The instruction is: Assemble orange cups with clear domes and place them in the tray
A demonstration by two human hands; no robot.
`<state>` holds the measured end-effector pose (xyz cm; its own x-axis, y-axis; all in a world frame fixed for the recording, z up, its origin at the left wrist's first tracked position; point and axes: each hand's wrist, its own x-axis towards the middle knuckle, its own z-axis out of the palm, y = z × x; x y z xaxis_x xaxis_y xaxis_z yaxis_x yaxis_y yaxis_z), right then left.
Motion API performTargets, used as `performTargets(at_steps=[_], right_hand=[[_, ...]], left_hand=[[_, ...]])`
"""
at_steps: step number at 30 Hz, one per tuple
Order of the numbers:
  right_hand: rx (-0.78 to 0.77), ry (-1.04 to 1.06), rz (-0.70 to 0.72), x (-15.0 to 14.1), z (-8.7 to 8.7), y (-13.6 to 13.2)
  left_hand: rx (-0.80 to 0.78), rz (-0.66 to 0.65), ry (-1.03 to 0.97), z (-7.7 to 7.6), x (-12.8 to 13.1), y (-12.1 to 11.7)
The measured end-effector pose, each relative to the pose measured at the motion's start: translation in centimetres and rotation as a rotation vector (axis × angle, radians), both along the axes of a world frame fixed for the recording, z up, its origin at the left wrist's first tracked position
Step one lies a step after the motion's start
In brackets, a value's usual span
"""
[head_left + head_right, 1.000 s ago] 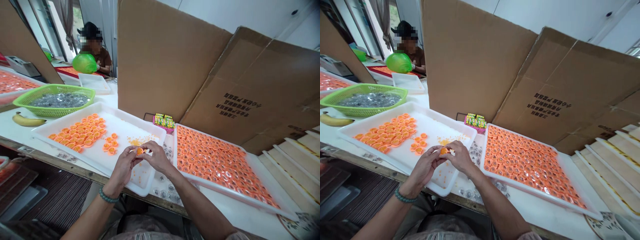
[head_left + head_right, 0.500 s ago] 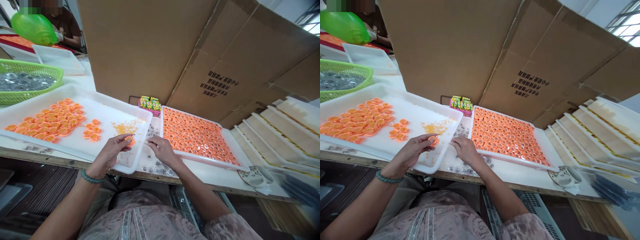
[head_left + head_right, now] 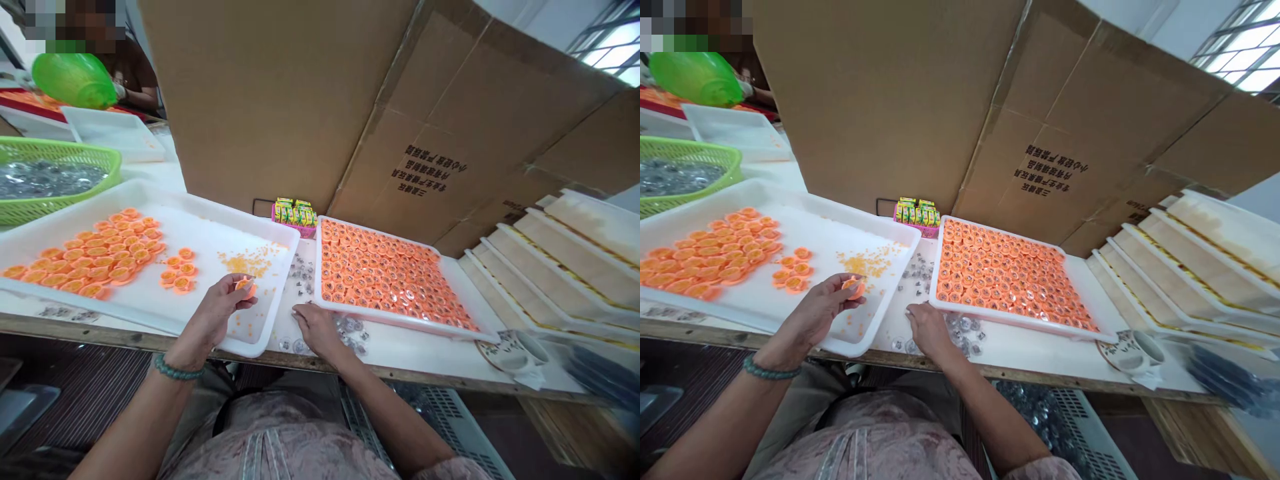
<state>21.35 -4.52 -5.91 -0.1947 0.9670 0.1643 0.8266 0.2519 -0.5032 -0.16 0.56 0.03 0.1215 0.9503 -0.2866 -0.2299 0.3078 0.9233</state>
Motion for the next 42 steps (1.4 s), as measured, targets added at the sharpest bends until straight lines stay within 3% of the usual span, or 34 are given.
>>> performTargets(at_steps=[4, 8, 11, 14, 21, 26, 30, 42], right_hand=[[-0.103, 0.564, -0.151, -0.8, 2.4, -0.1], [-0.194, 0.976, -0.095, -1.8, 4.9, 0.5], [-0.245, 1.151, -0.014, -2.5, 5.7, 1.1], [-0.261, 1.139, 0.044, -3.1, 6.1, 1.7], [-0.192, 1.145, -0.014, -4.6, 6.7, 3.2], [-0.266, 1.160, 0.048, -5.1, 7.1, 3.6], [-0.299, 1.130, -0.014, -5.4, 7.3, 3.7], [-0.231, 1.016, 0.009, -5.1, 6.7, 4.4]], left_hand=[[-0.004, -0.038, -0.023, 0.2, 0.2, -0.1], [-0.017, -0.065, -0.047, 0.5, 0.2, -0.3], [-0.031, -0.064, -0.107, 0.5, 0.0, -0.4], [-0.038, -0.055, -0.163, 0.5, -0.1, -0.4], [0.006, -0.067, -0.144, 0.3, -0.1, -0.5], [0.006, -0.035, -0.139, 0.5, 0.1, -0.4], [0.000, -0.024, -0.194, 0.8, 0.1, -0.4], [-0.029, 0.031, -0.226, 0.4, 0.1, -0.3]])
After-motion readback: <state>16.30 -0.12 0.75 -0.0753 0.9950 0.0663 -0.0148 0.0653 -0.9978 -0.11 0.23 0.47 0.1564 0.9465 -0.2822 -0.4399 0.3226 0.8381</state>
